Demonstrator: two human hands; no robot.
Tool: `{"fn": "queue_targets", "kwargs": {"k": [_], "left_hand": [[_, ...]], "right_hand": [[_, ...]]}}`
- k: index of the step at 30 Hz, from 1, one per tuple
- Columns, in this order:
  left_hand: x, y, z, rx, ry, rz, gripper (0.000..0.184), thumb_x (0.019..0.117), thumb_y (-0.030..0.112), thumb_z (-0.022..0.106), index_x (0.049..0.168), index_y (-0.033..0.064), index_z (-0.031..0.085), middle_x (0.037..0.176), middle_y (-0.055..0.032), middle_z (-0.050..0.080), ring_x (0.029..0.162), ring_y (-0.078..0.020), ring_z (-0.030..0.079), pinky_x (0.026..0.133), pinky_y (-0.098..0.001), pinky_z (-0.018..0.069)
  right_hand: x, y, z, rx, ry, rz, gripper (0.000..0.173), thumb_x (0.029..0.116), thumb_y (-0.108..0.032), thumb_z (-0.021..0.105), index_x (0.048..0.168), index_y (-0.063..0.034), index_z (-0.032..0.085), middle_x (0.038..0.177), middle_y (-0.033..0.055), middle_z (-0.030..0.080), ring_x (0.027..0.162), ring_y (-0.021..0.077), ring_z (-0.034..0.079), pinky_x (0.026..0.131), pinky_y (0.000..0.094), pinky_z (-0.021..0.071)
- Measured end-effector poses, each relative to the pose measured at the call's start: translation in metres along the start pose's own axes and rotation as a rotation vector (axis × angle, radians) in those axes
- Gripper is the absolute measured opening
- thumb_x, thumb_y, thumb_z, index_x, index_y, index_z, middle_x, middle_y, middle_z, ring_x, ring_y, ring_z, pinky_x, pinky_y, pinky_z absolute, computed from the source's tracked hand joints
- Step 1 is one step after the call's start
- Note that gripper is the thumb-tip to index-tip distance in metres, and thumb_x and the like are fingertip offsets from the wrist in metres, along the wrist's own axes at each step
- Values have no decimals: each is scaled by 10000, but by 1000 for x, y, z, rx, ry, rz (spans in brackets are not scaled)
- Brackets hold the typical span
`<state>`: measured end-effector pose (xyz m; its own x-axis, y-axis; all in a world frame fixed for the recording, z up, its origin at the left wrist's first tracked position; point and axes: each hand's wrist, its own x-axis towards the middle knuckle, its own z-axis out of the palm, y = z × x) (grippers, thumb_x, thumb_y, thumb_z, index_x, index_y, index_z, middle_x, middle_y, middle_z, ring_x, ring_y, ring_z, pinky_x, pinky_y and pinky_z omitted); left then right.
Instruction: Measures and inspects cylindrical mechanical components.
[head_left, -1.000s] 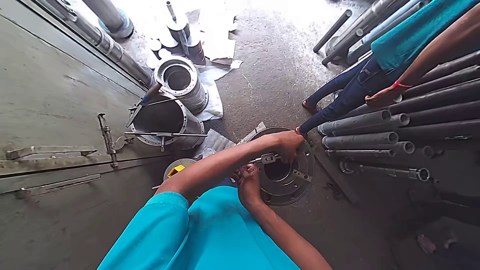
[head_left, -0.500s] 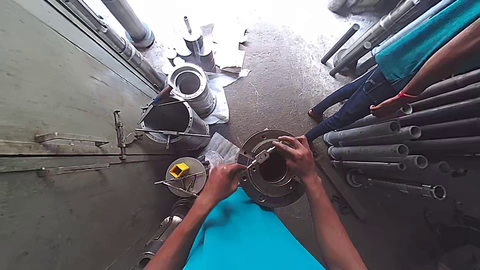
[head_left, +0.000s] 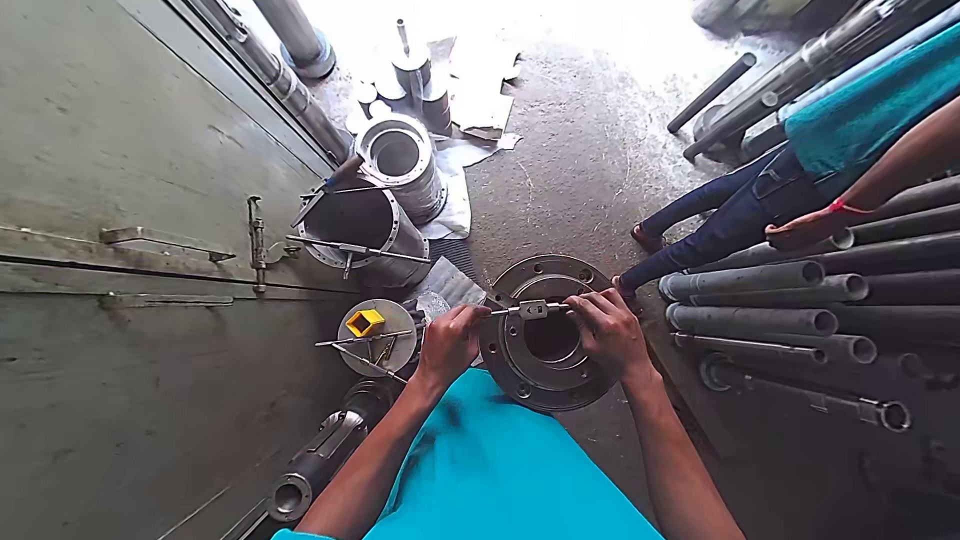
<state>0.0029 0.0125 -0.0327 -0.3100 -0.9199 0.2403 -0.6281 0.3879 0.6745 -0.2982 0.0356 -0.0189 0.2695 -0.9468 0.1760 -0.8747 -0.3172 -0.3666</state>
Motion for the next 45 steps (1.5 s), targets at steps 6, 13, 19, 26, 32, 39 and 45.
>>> {"fn": "queue_targets", "kwargs": {"k": [6,13,19,26,32,39,45], "left_hand": [[-6,-4,-2,4,-41,-39,170,956,178,659,1046,96,778,885,-53,759,749,-166,725,699,-359,613],[-26,18,-2,-80,-125,-86,176,946,196,669,1013,65,766,888,-40,770,783,-130,740,741,-316,621],[-20,10,-4,-85,-115,-105,183,951,197,660,1028,80,778,903,-37,773,799,-124,741,756,-310,617],[-15,6,-6,-96,-169,-95,188,963,204,645,1040,85,769,914,-30,770,812,-119,737,774,-308,616],[-16,9,-6,-90,-112,-105,181,948,190,653,1033,82,770,906,-29,768,802,-110,731,761,-292,612],[-15,9,-8,-79,-123,-120,173,952,198,655,1024,96,774,918,-20,773,825,-92,732,774,-273,607],[-14,9,-9,-77,-122,-128,175,956,200,651,1023,95,773,914,-16,772,819,-82,731,761,-263,607]], "right_hand": [[11,7,-2,276,5,263,213,1025,-223,594,1024,-98,766,921,49,747,838,170,710,790,426,581],[43,6,-4,487,-23,318,140,1021,-135,622,1088,-121,744,977,38,754,818,130,706,759,383,585],[41,17,-11,802,-107,411,194,952,5,658,1119,-66,728,967,47,743,686,97,650,614,263,561],[43,31,-8,772,-195,396,121,984,-72,663,1058,-75,758,872,36,752,636,124,672,596,317,598],[38,29,-10,847,-151,338,126,973,-32,646,1053,-48,742,891,30,742,654,88,663,596,254,588],[37,27,-16,844,-184,337,184,948,-4,653,1101,-50,744,925,39,753,667,101,679,614,259,600],[38,30,-13,840,-179,326,142,945,-24,648,1044,-65,742,851,18,739,635,88,663,590,255,587]]}}
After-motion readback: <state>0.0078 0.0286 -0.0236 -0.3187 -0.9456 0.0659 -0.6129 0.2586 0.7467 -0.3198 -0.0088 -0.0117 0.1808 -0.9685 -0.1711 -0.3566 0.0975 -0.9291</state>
